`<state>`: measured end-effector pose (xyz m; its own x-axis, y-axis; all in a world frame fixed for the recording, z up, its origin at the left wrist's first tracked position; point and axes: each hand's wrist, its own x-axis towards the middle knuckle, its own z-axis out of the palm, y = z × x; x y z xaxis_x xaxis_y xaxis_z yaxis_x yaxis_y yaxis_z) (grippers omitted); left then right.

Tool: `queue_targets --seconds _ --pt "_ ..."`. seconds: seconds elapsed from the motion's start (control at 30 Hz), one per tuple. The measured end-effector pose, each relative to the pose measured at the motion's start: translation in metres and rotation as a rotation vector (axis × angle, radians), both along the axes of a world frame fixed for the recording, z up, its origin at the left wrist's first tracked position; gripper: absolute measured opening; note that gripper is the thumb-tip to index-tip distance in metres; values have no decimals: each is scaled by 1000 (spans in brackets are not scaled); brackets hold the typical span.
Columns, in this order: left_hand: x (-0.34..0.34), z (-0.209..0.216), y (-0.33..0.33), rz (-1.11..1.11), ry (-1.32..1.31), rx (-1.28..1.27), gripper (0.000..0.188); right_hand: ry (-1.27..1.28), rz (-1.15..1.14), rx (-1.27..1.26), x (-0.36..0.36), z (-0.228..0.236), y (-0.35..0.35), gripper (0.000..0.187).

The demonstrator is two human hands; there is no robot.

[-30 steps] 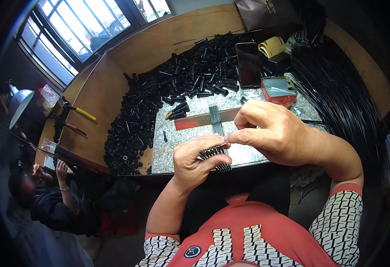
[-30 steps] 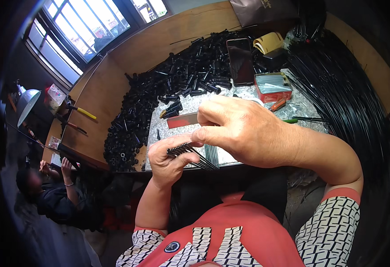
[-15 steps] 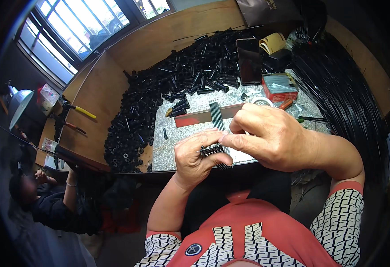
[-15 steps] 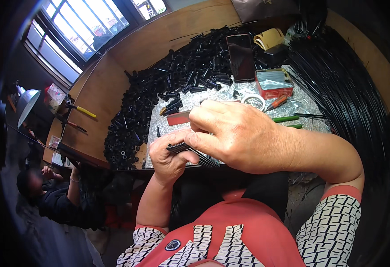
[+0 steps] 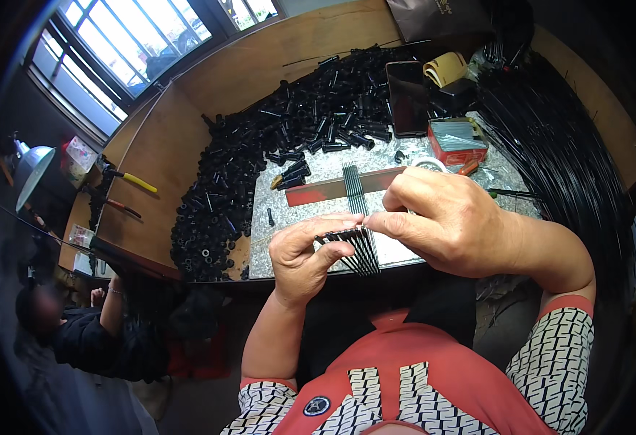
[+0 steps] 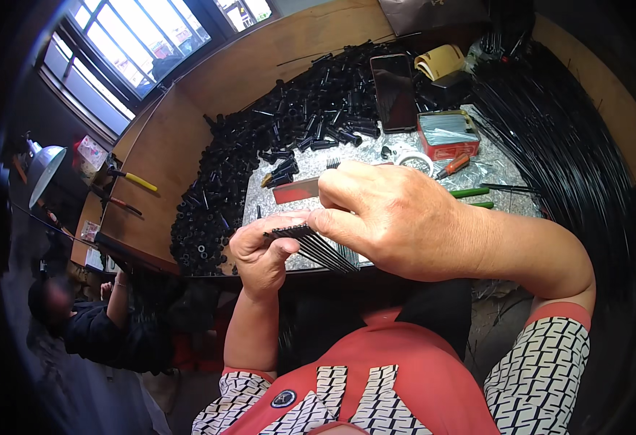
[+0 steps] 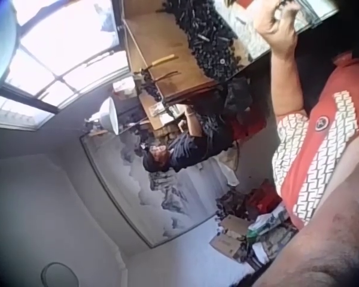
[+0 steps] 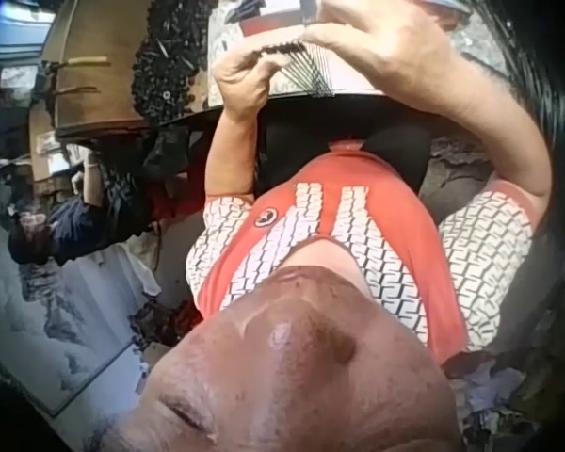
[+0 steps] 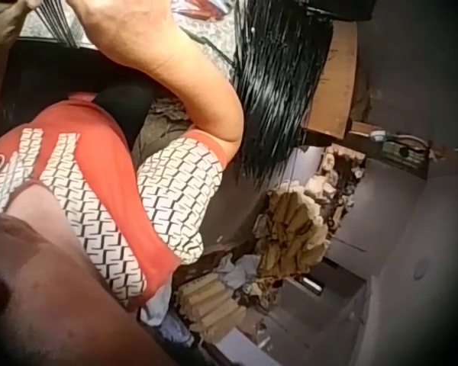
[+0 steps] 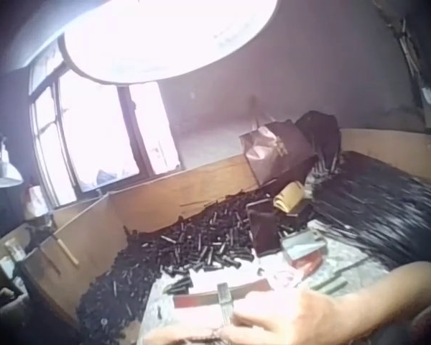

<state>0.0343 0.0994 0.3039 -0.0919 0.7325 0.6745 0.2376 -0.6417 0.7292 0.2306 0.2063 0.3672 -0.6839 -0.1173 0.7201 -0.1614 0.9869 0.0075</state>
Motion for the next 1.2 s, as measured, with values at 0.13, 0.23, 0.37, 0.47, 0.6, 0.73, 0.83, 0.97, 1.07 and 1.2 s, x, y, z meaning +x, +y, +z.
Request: queue_targets --seconds 0.13,0.23,0.37,0.47,0.6,0.73,0.83,0.97,1.07,1.2 --pt "2 0 1 27 68 26 26 -19 4 -3 1 1 1 30" --pt "3 0 3 24 86 16 27 -25 18 -30 3 2 3 30" --pt "5 1 4 18 89 28 27 -90 57 -102 5 5 8 32" --pt "-1 1 0 29 148 5 26 -93 169 -263 -5 7 8 33" --pt "3 2 4 -12 217 45 24 -216 156 -545 -5 15 -2 33" --pt "10 -3 4 -27 164 65 30 -271 118 -561 -9 20 -13 39" --pt "8 -4 -1 -13 134 51 28 -270 93 -480 -18 23 -21 38" --pt "12 -23 1 31 250 82 33 -290 67 -300 -23 21 -21 25" --pt "5 -50 -1 149 429 128 51 -246 50 -366 -25 19 -27 21" --pt "-7 -95 1 186 894 -109 91 -216 13 -336 -24 18 -22 20"
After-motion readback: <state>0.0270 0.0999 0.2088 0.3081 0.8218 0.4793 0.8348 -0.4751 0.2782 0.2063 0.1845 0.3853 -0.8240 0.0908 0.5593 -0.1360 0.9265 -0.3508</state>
